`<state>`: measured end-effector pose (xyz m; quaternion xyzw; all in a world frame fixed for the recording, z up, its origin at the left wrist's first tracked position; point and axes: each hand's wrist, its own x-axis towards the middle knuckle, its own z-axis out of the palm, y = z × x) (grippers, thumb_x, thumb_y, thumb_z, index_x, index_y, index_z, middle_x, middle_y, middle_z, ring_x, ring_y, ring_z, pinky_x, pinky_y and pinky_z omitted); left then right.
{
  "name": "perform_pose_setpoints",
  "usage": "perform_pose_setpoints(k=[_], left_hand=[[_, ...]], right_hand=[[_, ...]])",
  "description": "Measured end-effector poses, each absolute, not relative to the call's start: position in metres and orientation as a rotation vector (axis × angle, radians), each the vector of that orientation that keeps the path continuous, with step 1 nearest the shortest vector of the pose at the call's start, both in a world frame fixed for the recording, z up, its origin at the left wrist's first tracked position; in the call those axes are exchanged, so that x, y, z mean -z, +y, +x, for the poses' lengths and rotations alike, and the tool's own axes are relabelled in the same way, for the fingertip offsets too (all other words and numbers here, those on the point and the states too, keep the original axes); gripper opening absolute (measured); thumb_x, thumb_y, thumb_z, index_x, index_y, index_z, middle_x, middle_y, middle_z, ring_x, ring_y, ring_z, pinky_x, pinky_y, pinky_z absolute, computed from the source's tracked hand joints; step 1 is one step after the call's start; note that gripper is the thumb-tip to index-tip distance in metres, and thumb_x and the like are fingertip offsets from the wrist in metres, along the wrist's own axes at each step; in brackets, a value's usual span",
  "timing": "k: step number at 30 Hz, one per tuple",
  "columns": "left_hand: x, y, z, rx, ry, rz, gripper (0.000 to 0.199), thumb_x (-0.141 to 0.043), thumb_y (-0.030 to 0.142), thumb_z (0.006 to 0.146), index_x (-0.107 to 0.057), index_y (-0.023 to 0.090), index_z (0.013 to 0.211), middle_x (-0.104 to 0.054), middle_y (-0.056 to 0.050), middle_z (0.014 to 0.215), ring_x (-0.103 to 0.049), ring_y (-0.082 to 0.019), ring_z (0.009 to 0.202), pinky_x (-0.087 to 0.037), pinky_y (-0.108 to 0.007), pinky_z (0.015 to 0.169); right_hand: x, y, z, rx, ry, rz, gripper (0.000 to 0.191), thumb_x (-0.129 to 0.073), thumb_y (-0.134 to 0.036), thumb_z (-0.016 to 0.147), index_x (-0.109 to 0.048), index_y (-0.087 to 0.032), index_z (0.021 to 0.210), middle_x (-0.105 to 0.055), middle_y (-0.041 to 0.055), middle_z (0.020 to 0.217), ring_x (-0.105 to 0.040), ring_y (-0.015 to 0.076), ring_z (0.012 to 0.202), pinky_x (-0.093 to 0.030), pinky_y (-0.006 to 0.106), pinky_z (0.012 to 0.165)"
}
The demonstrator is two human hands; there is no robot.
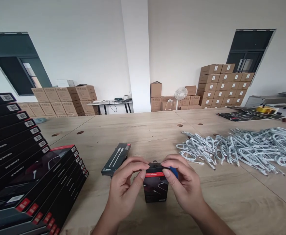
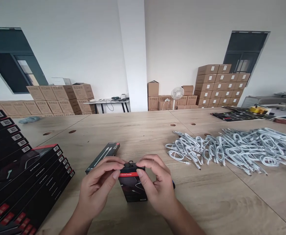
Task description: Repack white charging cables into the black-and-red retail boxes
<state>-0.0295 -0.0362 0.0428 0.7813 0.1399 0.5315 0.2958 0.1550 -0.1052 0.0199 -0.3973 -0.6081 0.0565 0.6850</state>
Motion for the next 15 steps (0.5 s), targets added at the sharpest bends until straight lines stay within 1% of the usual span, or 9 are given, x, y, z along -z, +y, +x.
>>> perform_pose_setpoints(k=[3, 6, 11, 15], left_hand=[[-0.045, -0.037, -0.030, -1.409, 0.371, 2.126, 0.024, -0.059, 0.015, 0.095, -0.074, 0.030, 0.106, -0.071, -0.005, 0.102, -0.067, -0.020, 0.099, -0.057, -0.032, 0.083], [-0.046, -0.036, -0.030, -1.415, 0.364, 2.175, 0.024, -0.058, 0.014, 0.095, -0.074, 0.029, 0.105, -0.070, -0.005, 0.103, -0.067, -0.018, 0.098, -0.056, -0.030, 0.082], [-0.045, -0.036, -0.032, -1.382, 0.362, 2.240, 0.025, -0.056, 0.012, 0.095, -0.072, 0.028, 0.106, -0.069, -0.005, 0.105, -0.066, -0.019, 0.101, -0.055, -0.031, 0.084], [-0.046, -0.037, -0.035, -1.338, 0.378, 2.242, 0.025, -0.055, 0.011, 0.096, -0.070, 0.029, 0.107, -0.069, -0.004, 0.105, -0.066, -0.018, 0.102, -0.054, -0.030, 0.086]], right_hand=[[-0.028, -0.108, 0.157, -0.181, -1.371, -0.884, 0.014, -0.065, -0.021, 0.094, -0.075, -0.028, 0.099, -0.067, 0.0056, 0.096, -0.066, 0.0204, 0.092, -0.056, 0.033, 0.079], [-0.032, -0.110, 0.161, -0.260, -1.395, -0.874, 0.011, -0.066, -0.024, 0.093, -0.076, -0.028, 0.097, -0.067, 0.0053, 0.094, -0.065, 0.0213, 0.094, -0.055, 0.034, 0.080], [-0.038, -0.113, 0.168, -0.345, -1.468, -0.871, 0.010, -0.066, -0.025, 0.094, -0.075, -0.028, 0.096, -0.065, 0.0046, 0.096, -0.064, 0.0200, 0.091, -0.054, 0.034, 0.080], [-0.042, -0.113, 0.169, -0.381, -1.477, -0.871, 0.009, -0.066, -0.026, 0.094, -0.075, -0.028, 0.094, -0.064, 0.0035, 0.093, -0.063, 0.0193, 0.087, -0.053, 0.033, 0.078]])
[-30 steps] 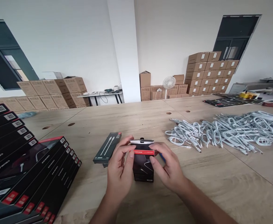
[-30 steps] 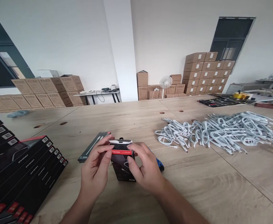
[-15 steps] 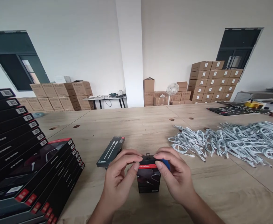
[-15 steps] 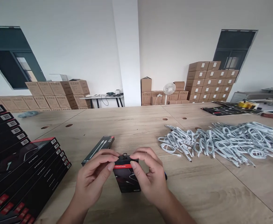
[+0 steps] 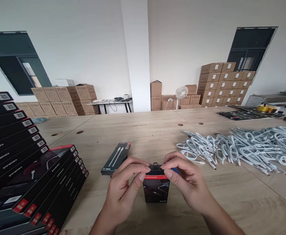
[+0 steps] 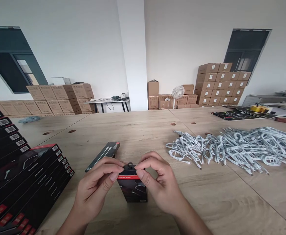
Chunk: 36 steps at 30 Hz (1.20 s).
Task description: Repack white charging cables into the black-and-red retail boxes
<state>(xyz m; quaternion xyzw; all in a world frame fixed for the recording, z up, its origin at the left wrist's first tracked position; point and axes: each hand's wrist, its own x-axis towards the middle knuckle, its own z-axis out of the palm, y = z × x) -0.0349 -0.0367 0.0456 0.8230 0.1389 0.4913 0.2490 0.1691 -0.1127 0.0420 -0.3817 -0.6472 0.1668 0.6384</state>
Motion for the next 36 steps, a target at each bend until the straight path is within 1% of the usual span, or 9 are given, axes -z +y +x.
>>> perform_pose_setpoints(k=[4, 12, 17, 20, 26, 30, 33, 36], left_hand=[[-0.046, -0.040, -0.035, -1.352, 0.383, 2.257, 0.026, -0.054, 0.010, 0.097, -0.068, 0.028, 0.108, -0.068, -0.004, 0.105, -0.065, -0.017, 0.103, -0.054, -0.029, 0.085], [-0.043, -0.046, -0.034, -1.376, 0.382, 2.396, 0.031, -0.051, 0.007, 0.096, -0.065, 0.026, 0.117, -0.065, -0.005, 0.111, -0.064, -0.018, 0.108, -0.053, -0.030, 0.089], [-0.045, -0.046, -0.035, -1.392, 0.355, 2.343, 0.031, -0.048, 0.006, 0.097, -0.067, 0.024, 0.113, -0.065, -0.005, 0.108, -0.064, -0.016, 0.105, -0.054, -0.027, 0.084], [-0.044, -0.045, -0.035, -1.393, 0.309, 2.352, 0.030, -0.048, 0.005, 0.096, -0.067, 0.023, 0.111, -0.064, -0.005, 0.107, -0.065, -0.016, 0.103, -0.054, -0.027, 0.084], [-0.044, -0.045, -0.035, -1.442, 0.254, 2.436, 0.030, -0.054, 0.002, 0.089, -0.067, 0.020, 0.109, -0.065, -0.009, 0.115, -0.066, -0.020, 0.108, -0.056, -0.033, 0.089], [-0.047, -0.043, -0.037, -1.405, 0.217, 2.435, 0.031, -0.059, 0.002, 0.085, -0.070, 0.021, 0.107, -0.069, -0.009, 0.115, -0.070, -0.019, 0.103, -0.058, -0.030, 0.085], [-0.047, -0.039, -0.040, -1.356, 0.234, 2.394, 0.030, -0.062, 0.005, 0.086, -0.072, 0.024, 0.107, -0.071, -0.008, 0.115, -0.071, -0.019, 0.103, -0.059, -0.031, 0.087], [-0.038, -0.031, -0.035, -1.304, 0.356, 2.295, 0.031, -0.060, 0.010, 0.090, -0.072, 0.028, 0.113, -0.070, -0.009, 0.125, -0.068, -0.022, 0.114, -0.057, -0.035, 0.096]], right_hand=[[-0.045, -0.113, 0.171, -0.422, -1.515, -0.888, 0.009, -0.065, -0.026, 0.095, -0.074, -0.028, 0.093, -0.065, 0.0033, 0.093, -0.063, 0.0190, 0.087, -0.052, 0.032, 0.078], [-0.048, -0.118, 0.185, -0.507, -1.623, -0.873, 0.013, -0.064, -0.025, 0.097, -0.075, -0.029, 0.101, -0.063, 0.0054, 0.103, -0.064, 0.0199, 0.097, -0.052, 0.034, 0.086], [-0.047, -0.118, 0.183, -0.553, -1.612, -0.848, 0.013, -0.063, -0.025, 0.098, -0.074, -0.028, 0.103, -0.062, 0.0043, 0.105, -0.063, 0.0179, 0.098, -0.050, 0.032, 0.088], [-0.046, -0.118, 0.183, -0.551, -1.637, -0.845, 0.014, -0.061, -0.024, 0.099, -0.073, -0.029, 0.104, -0.061, 0.0034, 0.108, -0.062, 0.0165, 0.101, -0.049, 0.030, 0.089], [-0.045, -0.119, 0.188, -0.552, -1.685, -0.853, 0.016, -0.060, -0.022, 0.099, -0.073, -0.030, 0.107, -0.061, 0.0040, 0.112, -0.062, 0.0169, 0.107, -0.049, 0.029, 0.091], [-0.045, -0.119, 0.192, -0.565, -1.719, -0.834, 0.018, -0.061, -0.021, 0.098, -0.073, -0.030, 0.109, -0.063, 0.0048, 0.116, -0.062, 0.0185, 0.113, -0.050, 0.032, 0.095], [-0.041, -0.118, 0.195, -0.547, -1.743, -0.870, 0.022, -0.062, -0.023, 0.098, -0.072, -0.033, 0.115, -0.065, 0.0044, 0.119, -0.061, 0.0196, 0.118, -0.051, 0.033, 0.098], [-0.026, -0.113, 0.194, -0.574, -1.730, -1.026, 0.036, -0.062, -0.028, 0.098, -0.063, -0.037, 0.133, -0.063, 0.0054, 0.132, -0.063, 0.0204, 0.116, -0.055, 0.034, 0.095]])
